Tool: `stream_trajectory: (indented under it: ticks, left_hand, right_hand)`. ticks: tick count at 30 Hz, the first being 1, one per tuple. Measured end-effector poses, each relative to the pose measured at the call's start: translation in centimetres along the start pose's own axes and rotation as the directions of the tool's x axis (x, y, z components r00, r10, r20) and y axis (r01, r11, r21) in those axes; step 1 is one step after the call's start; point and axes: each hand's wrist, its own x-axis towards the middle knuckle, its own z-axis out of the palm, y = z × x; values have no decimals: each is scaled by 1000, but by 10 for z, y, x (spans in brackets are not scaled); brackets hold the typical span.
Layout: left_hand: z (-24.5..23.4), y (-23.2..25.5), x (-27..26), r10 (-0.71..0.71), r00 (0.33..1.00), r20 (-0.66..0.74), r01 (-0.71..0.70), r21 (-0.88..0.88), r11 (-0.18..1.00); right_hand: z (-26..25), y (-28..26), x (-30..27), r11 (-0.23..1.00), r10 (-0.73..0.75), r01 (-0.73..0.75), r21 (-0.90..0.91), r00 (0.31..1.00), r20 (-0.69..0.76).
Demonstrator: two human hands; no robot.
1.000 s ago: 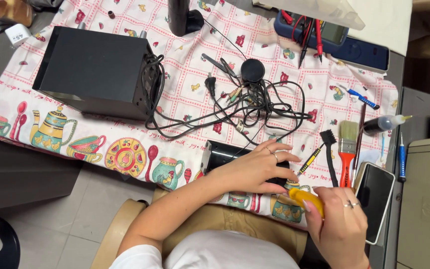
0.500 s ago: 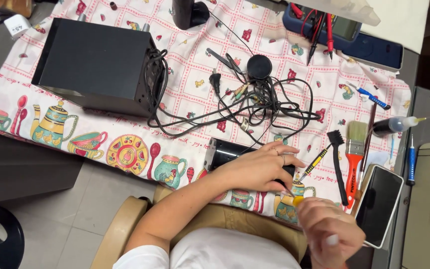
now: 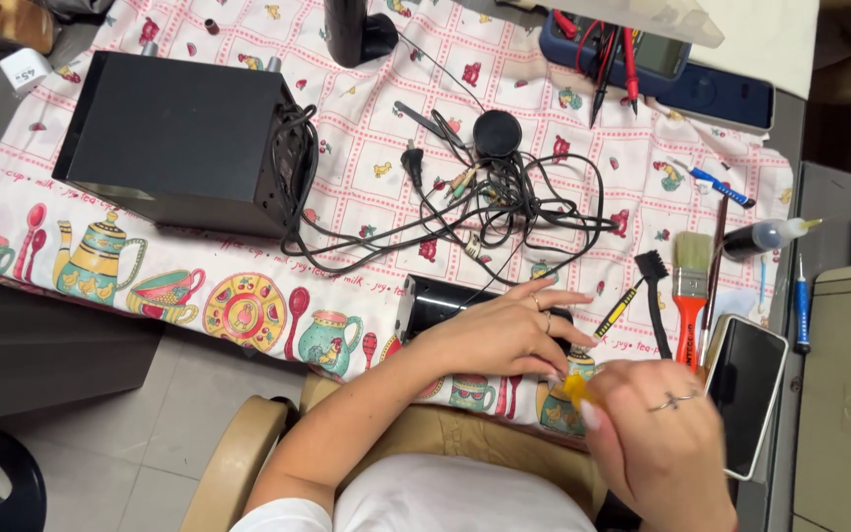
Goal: Disassembling a cylindrical speaker casing using a screwdriver to pry it open on a repair bench.
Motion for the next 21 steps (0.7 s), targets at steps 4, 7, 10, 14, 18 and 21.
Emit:
stream_trajectory:
  ticks: [4,7,10,14,18,21]
  left_hand:
    - [-3,1,4,-15,1000,3,15,6,1000]
    - [1,0,2,10,999,-31,-10,-7,1000]
    - [5,-3,2,-71,997,32,69,44,997]
    - [-2,8,4,-161,984,82,147,154,977]
    - [-10,20,-6,-206,978,-7,182,504,844]
    - [-6,24,-20,-253,963,-98,262,579,772]
  right_hand:
    - [14,3,-33,866,228,-246,-436,969,-93]
    - [15,-3,-35,855,237,-272,-442,962,-133]
    - [10,3,-38,918,97,-58,-392,992,81]
    - [0,18,-47,972,-94,149,-184,957,276]
    - [-17,3,-17,988,-154,144,60,963,223]
    - [-1,-6,-11,770,90,-173,614,982,164]
